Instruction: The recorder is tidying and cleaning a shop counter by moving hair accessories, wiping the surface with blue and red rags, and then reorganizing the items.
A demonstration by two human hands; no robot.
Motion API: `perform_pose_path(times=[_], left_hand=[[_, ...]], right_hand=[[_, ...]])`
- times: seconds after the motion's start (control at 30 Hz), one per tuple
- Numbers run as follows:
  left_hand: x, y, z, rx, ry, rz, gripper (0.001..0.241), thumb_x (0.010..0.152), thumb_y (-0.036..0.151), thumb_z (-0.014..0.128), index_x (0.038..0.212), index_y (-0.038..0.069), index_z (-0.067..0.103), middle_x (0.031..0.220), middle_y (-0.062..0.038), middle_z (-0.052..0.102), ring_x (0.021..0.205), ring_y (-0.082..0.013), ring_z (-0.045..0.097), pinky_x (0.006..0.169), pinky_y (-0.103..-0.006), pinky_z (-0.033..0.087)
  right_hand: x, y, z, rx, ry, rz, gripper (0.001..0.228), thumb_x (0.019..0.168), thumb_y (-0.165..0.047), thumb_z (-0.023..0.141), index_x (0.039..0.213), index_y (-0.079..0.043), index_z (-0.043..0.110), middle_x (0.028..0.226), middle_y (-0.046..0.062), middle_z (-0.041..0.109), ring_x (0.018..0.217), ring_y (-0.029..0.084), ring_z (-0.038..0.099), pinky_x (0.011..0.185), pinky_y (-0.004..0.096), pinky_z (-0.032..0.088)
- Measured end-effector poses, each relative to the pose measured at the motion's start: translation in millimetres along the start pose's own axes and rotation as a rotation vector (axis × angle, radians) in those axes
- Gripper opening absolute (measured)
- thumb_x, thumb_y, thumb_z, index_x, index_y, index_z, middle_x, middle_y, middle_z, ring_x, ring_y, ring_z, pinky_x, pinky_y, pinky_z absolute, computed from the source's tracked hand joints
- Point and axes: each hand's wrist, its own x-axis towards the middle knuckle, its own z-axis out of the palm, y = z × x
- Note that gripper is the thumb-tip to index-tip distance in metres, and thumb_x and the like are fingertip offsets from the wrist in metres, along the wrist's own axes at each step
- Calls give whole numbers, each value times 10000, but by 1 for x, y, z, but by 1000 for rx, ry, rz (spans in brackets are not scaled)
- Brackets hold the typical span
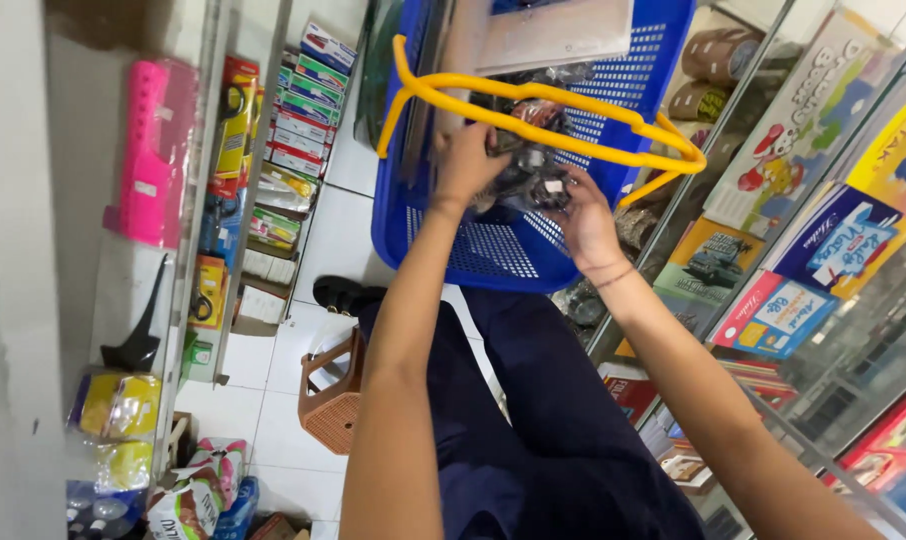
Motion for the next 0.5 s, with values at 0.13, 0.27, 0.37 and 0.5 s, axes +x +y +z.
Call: perform_pose_path(times=[0.13, 0.27, 0.37, 0.5], left_hand=[[-22, 5, -22, -533, -132, -299, 338, 816, 261, 876, 854, 49, 615, 781, -83, 669, 780, -216, 672, 739, -388, 530], [-75, 30, -88, -1230, 17, -301, 253, 834, 89, 820, 971, 64, 609, 830, -14, 661, 773, -106, 627, 637, -273, 499], [-114, 60, -156, -1520, -71, -359, 250, 834, 65, 741, 1059, 95, 637, 921, 19, 722, 850, -99, 682, 696, -256, 539], [-138, 73, -179, -1101, 127, -239, 329, 818, 104, 791, 1108, 66, 639, 972, -86, 734, 894, -199, 715, 764, -310, 560]], right_hand=[[-48, -42, 20, 12, -20, 63, 340, 1026, -125, 454, 1346, -68, 553, 1239, 72, 655, 1158, 221, 631, 953, 460, 553], [-94, -78, 51, -24, -59, 104, 347, 995, -103, 467, 1331, -71, 546, 1211, 82, 668, 1125, 223, 659, 960, 457, 567], [-124, -89, 66, -82, -146, 117, 337, 995, -65, 465, 1322, -51, 544, 1209, 100, 666, 1113, 227, 669, 975, 444, 565], [-143, -78, 61, -196, -256, 78, 309, 1022, -29, 447, 1308, -16, 562, 1220, 96, 643, 1118, 203, 645, 991, 388, 537]])
